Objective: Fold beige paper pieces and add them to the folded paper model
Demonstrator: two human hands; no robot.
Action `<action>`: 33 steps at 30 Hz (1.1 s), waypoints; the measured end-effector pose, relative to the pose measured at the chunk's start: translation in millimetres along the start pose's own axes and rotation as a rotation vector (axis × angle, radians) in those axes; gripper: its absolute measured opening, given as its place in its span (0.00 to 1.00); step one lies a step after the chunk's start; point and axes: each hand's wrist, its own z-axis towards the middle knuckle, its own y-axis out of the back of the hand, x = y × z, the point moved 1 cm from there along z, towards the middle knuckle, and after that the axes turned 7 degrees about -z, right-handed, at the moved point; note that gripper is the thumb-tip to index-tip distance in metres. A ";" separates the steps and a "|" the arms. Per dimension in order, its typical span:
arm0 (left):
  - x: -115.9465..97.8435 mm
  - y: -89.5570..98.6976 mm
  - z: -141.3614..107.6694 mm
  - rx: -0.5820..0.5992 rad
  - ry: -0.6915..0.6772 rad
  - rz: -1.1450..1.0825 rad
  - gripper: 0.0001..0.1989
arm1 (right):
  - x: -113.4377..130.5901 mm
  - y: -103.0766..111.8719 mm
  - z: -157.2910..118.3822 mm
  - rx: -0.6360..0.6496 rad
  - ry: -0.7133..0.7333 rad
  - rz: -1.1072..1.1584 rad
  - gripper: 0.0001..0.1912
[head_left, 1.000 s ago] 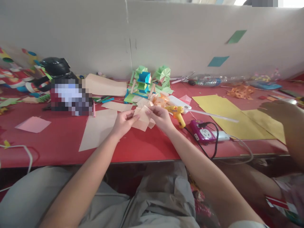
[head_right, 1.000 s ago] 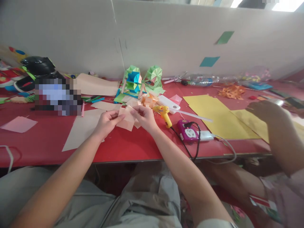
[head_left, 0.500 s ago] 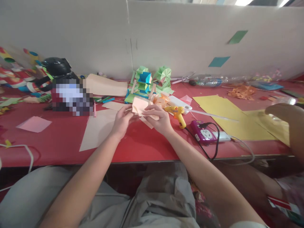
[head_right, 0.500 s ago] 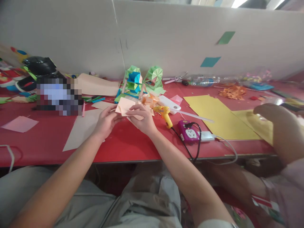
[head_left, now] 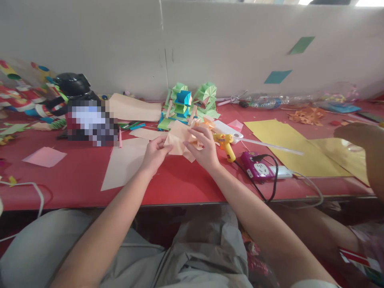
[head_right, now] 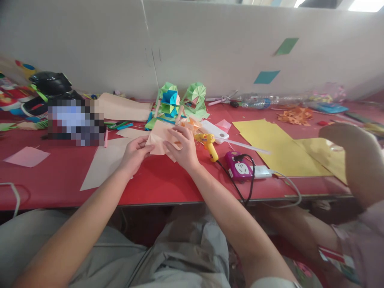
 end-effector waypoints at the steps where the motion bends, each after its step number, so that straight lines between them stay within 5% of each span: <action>1: -0.5 -0.3 -0.6 0.015 0.000 0.017 0.21 | -2.7 -0.7 0.3 -0.011 0.002 -0.007 0.16; 9: -1.7 -0.6 -1.6 0.010 -0.074 0.129 0.20 | -15.3 -5.0 -2.3 0.008 -0.023 -0.034 0.17; 18: 3.9 3.4 2.9 -0.036 -0.079 0.203 0.19 | -4.0 -3.2 -1.4 0.070 -0.021 0.009 0.04; 29: 3.7 5.3 2.6 -0.019 -0.191 0.256 0.16 | -12.7 -11.3 -6.4 0.241 -0.088 0.001 0.09; 33: 4.3 5.2 1.8 -0.018 -0.213 0.274 0.17 | -11.2 -10.8 -7.0 0.260 -0.004 -0.010 0.11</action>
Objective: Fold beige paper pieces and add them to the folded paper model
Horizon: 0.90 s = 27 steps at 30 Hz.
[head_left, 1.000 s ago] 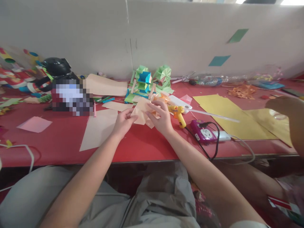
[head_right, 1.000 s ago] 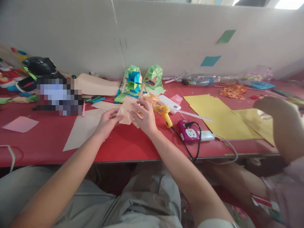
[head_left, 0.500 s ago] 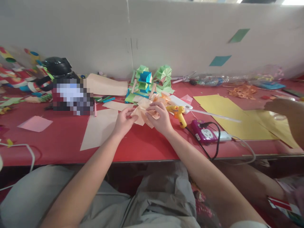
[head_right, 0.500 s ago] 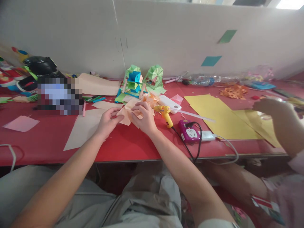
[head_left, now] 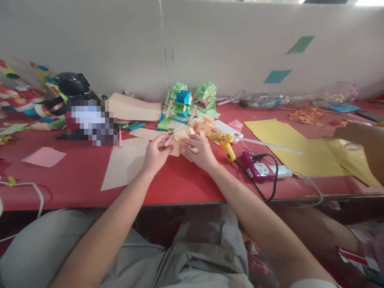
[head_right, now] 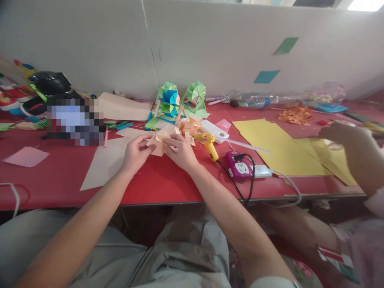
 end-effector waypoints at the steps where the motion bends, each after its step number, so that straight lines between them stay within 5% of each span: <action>1: 0.1 -0.4 -0.3 -0.001 -0.005 0.001 0.17 | 0.9 0.3 -0.3 0.002 0.042 -0.026 0.12; 14: -10.0 -7.9 -3.4 0.066 0.288 -0.443 0.21 | 13.0 3.7 -1.3 0.097 0.216 -0.337 0.19; 21: -7.1 -7.6 -1.0 -0.005 0.285 -0.329 0.15 | 15.7 5.9 -1.3 0.117 0.178 -0.322 0.16; 27: 0.1 -8.3 -2.0 0.048 0.223 -0.246 0.21 | 19.6 8.7 -1.7 0.061 0.110 -0.295 0.22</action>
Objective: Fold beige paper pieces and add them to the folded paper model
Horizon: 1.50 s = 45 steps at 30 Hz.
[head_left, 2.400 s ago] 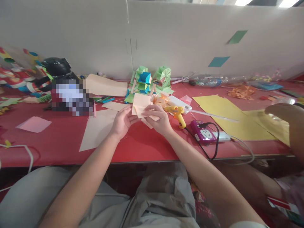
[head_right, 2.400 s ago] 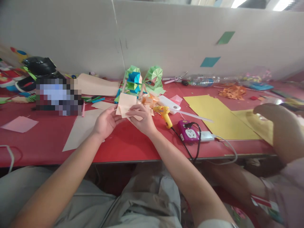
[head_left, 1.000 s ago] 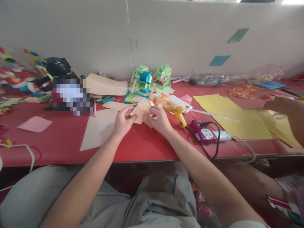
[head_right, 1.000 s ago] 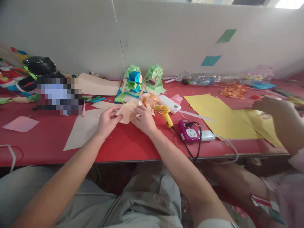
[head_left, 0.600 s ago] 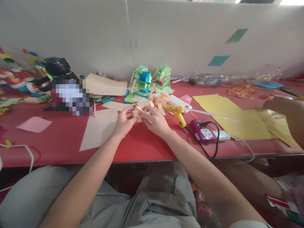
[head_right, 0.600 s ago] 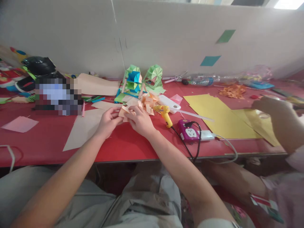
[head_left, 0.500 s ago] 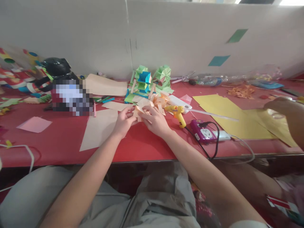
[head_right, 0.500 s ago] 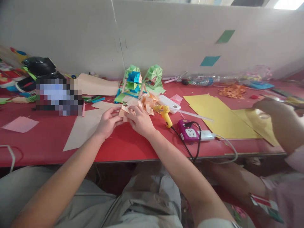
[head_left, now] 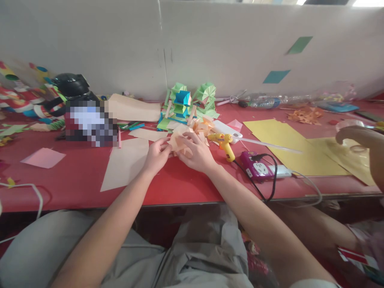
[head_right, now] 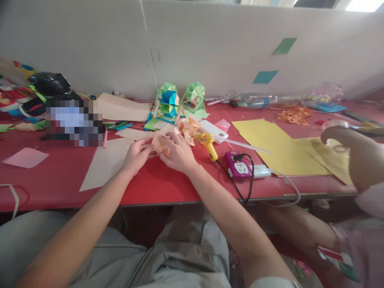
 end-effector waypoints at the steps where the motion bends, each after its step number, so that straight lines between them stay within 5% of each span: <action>1: 1.8 0.8 0.6 0.008 -0.026 0.025 0.21 | 0.1 0.1 0.1 -0.006 0.003 0.032 0.21; 6: 7.5 2.9 1.2 0.005 -0.240 0.210 0.19 | -5.4 -6.8 0.7 -0.122 -0.131 0.189 0.09; 10: 4.2 -1.2 -6.4 0.011 -0.443 0.444 0.17 | -12.8 -15.2 0.5 -0.183 -0.347 0.411 0.15; 16: 2.8 -6.8 -16.4 0.053 -0.737 0.754 0.16 | -17.6 -14.4 1.6 -0.150 -0.509 0.517 0.14; 22: 1.7 -5.8 -16.3 0.083 -0.847 0.916 0.16 | -16.0 -10.8 2.6 -0.133 -0.593 0.549 0.13; 26: -1.5 -3.8 -16.4 0.131 -0.823 0.888 0.17 | -14.6 -7.7 4.4 -0.043 -0.800 0.745 0.13; 32: -4.2 -2.8 -17.0 0.128 -0.563 0.707 0.16 | -11.1 -0.3 9.1 0.040 -0.979 1.018 0.13; 38: -5.7 1.3 -11.5 0.023 -0.451 0.471 0.16 | -4.6 6.7 12.1 0.053 -0.791 1.223 0.27; 41: -6.0 1.8 -8.1 0.035 -0.370 0.310 0.17 | -5.6 4.1 10.6 0.064 -0.662 1.136 0.31; 45: -8.2 -1.6 -7.0 0.096 -0.223 0.136 0.18 | -13.0 -1.0 8.0 -0.005 -0.586 0.881 0.24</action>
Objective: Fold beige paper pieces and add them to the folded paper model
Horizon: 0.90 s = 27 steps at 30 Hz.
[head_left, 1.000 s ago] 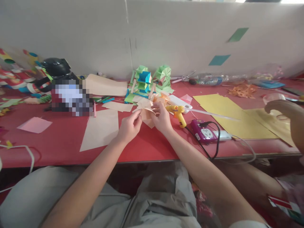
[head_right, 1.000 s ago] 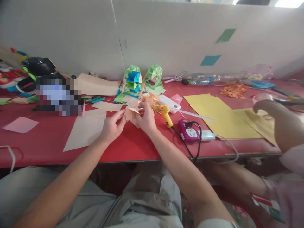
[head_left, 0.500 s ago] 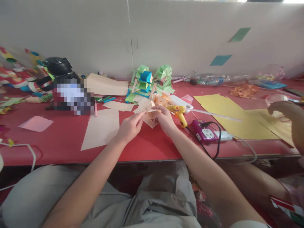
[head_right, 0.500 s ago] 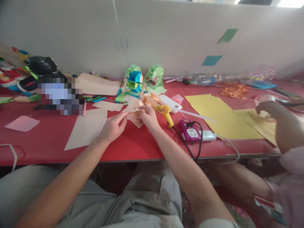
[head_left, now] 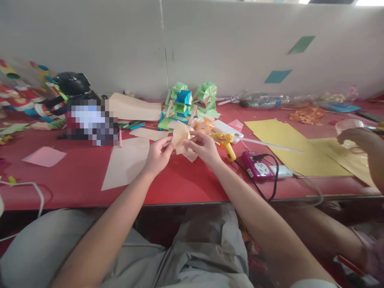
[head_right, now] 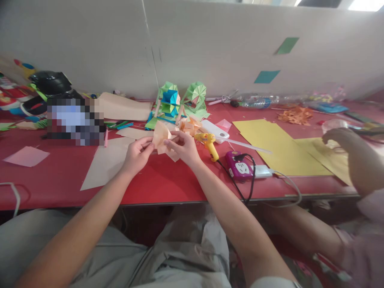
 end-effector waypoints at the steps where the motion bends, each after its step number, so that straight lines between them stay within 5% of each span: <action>1: -1.3 -0.8 0.0 0.015 0.026 -0.022 0.18 | -1.0 1.2 0.6 -0.053 0.025 -0.063 0.23; 4: -4.4 -1.8 0.0 0.071 0.116 -0.102 0.19 | -0.7 3.3 1.5 -0.116 0.051 -0.123 0.22; 11: -2.0 3.5 2.2 0.107 0.291 -0.247 0.19 | -1.0 -0.5 0.4 0.131 -0.073 0.124 0.29; 18: -6.2 2.0 1.4 0.032 0.253 -0.247 0.17 | -4.1 -0.1 -0.3 0.056 0.019 -0.009 0.29; 27: -3.1 2.7 4.1 0.059 0.316 -0.285 0.07 | -5.6 0.4 -3.5 0.040 0.400 -0.383 0.21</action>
